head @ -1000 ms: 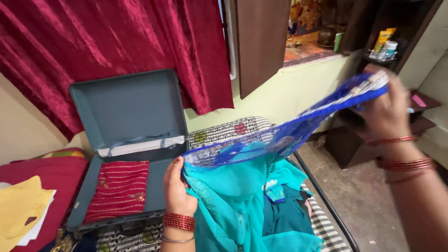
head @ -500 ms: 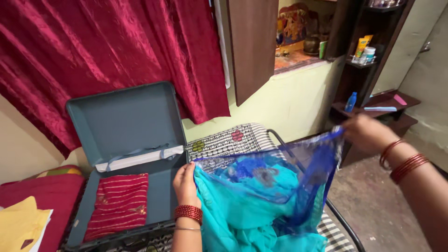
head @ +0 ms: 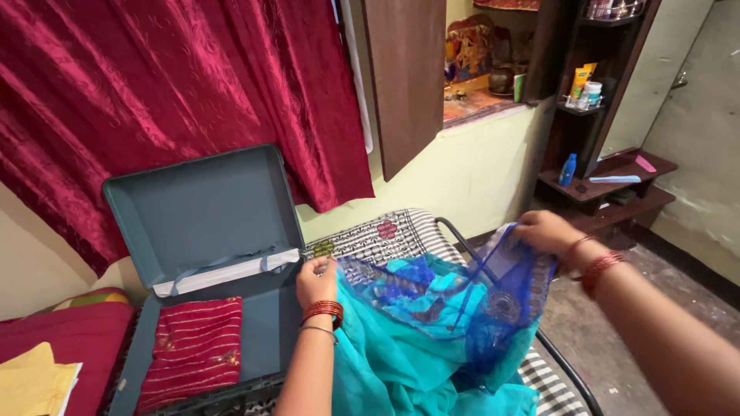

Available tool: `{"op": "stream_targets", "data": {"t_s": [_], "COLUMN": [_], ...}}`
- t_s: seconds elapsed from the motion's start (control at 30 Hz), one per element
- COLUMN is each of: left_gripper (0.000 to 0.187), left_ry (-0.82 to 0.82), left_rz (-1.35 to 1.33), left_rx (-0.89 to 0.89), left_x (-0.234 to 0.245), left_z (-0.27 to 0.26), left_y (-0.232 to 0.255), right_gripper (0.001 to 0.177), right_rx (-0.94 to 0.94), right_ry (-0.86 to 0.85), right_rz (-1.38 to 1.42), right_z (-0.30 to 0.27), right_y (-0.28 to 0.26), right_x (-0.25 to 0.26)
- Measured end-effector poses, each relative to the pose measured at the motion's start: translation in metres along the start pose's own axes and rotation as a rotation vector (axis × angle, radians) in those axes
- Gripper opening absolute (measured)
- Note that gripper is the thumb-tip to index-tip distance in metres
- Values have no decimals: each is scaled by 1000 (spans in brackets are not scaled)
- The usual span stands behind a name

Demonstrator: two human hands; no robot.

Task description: The person folds a turquoise garment with decorative trim on a bed next to an open suitcase. The person smooths the fabric, aligns the edges, and folds the garment into a compact shape.

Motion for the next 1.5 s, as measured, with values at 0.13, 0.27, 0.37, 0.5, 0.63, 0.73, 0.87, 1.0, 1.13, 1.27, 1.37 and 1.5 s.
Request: {"op": "stream_targets", "data": {"t_s": [0.13,0.27,0.37,0.5,0.63,0.73,0.87,1.0,1.13,1.27,1.37,1.5], "left_gripper": [44,44,51,53,27,18,16,20,21,22,25,26], "left_ry": [-119,-399,-438,-484,-485,-530,-511,-512,-574,-600,-656,-717], "left_rz": [78,-22,108,159,206,216,93,56,19,-4,16,31], "left_rx": [-41,-10,-58,-98,-194,-200,-291,-327,-296,-316,-280,-262], "left_x": [-34,-83,-93,-85,-80,-86,-104,-121,-132,-135,-137,-143], "left_z": [-38,-109,-160,-187,-192,-196,-195,-198,-203,-202,-202,-197], "left_y": [-21,-6,27,70,92,89,89,91,99,108,104,91], "right_gripper": [33,40,42,38,32,32,33,32,30,27,26,27], "right_rx": [236,240,333,465,533,517,530,399,356,348,322,329], "right_ry": [-33,-123,-194,-326,-364,-346,-242,-213,-161,-180,-216,-218], "right_rz": [-481,-432,-426,-507,-431,-427,-331,-166,-14,150,270,306], "right_z": [1,-18,-31,-50,-71,-86,-100,-108,-108,-99,-98,-105], "right_y": [-5,-5,-19,-38,-48,-44,-34,-8,18,52,85,122], "right_x": [-67,-125,-145,-156,-143,-128,-106,-94,-97,-106,-118,-142]}}
Point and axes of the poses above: each hand's wrist, its own z-axis towards the middle knuckle, its own x-axis out of the back of the hand, y = z × x, the point moved 4 cm from there along z, towards the middle knuckle, and after that the axes turned 5 degrees about z, right-handed, at the moved point
